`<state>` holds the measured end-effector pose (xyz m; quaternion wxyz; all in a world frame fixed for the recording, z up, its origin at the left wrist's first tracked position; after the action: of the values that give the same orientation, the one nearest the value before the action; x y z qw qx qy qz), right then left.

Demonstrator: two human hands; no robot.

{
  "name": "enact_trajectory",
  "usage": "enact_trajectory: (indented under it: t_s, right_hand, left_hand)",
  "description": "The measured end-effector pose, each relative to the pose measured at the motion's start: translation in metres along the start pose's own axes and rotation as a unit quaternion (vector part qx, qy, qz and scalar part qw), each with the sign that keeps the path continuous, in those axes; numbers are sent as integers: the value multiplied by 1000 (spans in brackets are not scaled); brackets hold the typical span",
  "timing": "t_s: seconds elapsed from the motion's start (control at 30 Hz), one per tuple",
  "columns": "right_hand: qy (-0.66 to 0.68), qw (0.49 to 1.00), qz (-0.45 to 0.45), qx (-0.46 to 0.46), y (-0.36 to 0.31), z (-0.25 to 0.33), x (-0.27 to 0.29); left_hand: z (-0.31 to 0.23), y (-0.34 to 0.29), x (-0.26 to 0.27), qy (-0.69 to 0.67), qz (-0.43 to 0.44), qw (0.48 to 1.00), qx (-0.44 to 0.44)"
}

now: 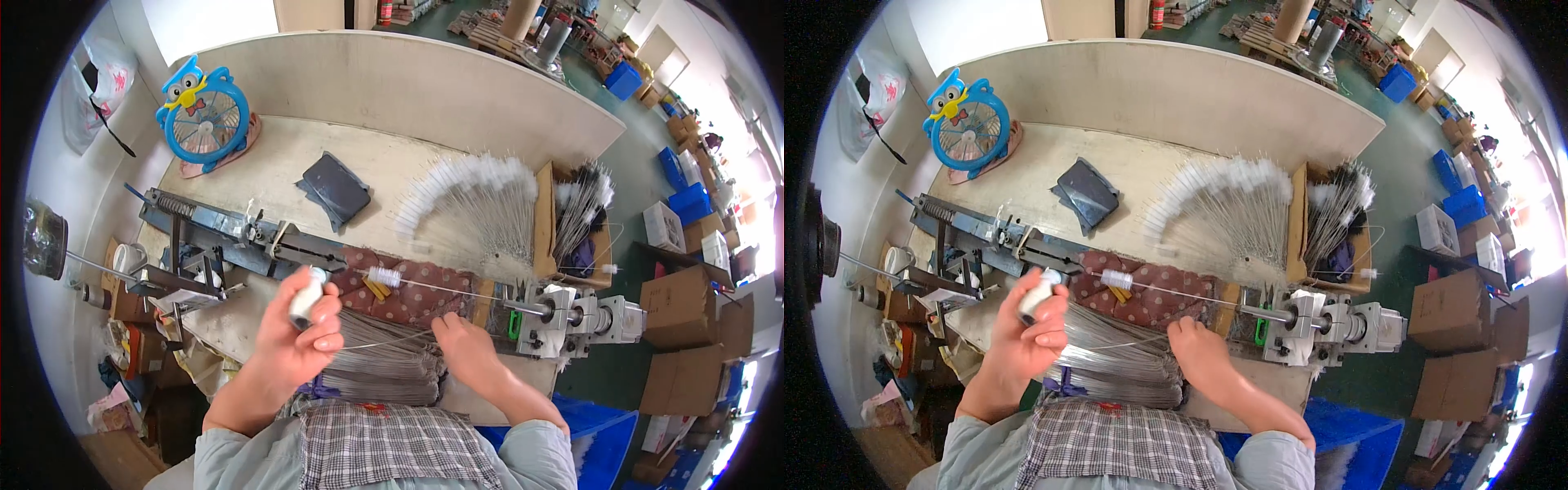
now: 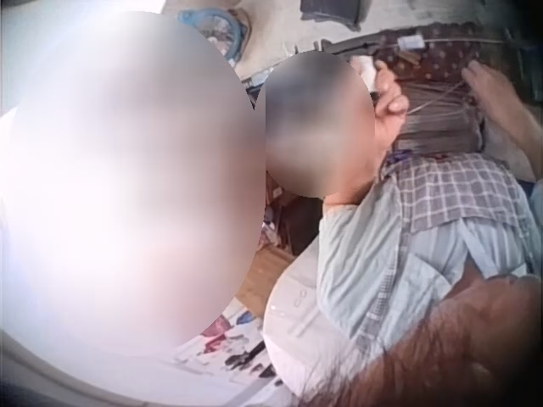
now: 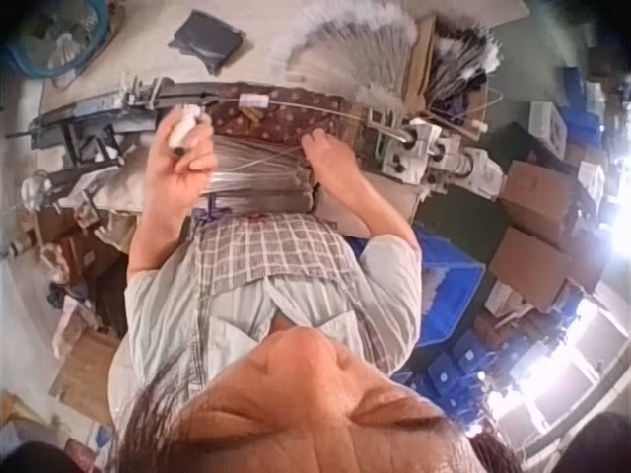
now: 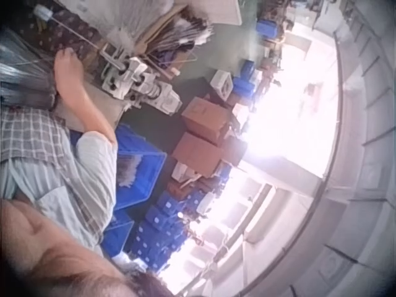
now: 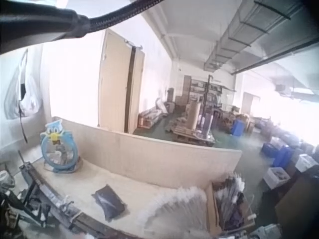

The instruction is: Assembling small brushes by manually inserting filaments into ferrules and using a crimping machine.

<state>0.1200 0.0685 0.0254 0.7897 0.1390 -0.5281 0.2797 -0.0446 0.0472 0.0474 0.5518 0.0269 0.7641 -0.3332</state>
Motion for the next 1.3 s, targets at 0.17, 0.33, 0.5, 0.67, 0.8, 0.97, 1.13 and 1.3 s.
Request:
enact_trajectory:
  t_s: [0.17, 0.33, 0.5, 0.67, 0.8, 0.97, 1.13, 1.3]
  right_hand:
    - [-54, 998, -39, 19, -10, 1, 81]
    - [-2, 966, -251, -57, -30, -44, 167]
    - [53, 968, -241, -37, -18, -51, 145]
    - [116, 961, -239, -79, 3, -74, 126]
    - [142, 968, -191, -73, 6, -93, 107]
    - [212, 974, -66, -41, 25, -63, 106]
    - [210, 961, -116, 135, 63, 7, 99]
    - [192, 953, -120, 203, 104, 51, 70]
  left_hand:
    - [-15, -19, 33, 121, -65, 980, -143]
    - [17, 4, 29, 158, 9, 981, -112]
    - [39, 41, -68, 737, 83, 564, -363]
    - [66, 109, -76, 844, 41, 328, -422]
    - [66, 139, -81, 878, 46, 229, -417]
    - [44, 180, -76, 901, -15, 141, -409]
    - [37, 72, -76, 834, 42, 268, -480]
    - [-29, 3, 12, 756, -132, 503, -397]
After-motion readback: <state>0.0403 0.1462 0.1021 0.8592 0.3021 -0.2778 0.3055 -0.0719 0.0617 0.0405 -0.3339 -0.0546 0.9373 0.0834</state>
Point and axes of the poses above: each hand's wrist, its own y-axis towards the middle knuckle, its own x-axis out of the back of the hand, z = x × y, the point moved 10 cm from there along y, towards the middle knuckle, and after that the axes turned 8 degrees about y, right-handed, at the moved point
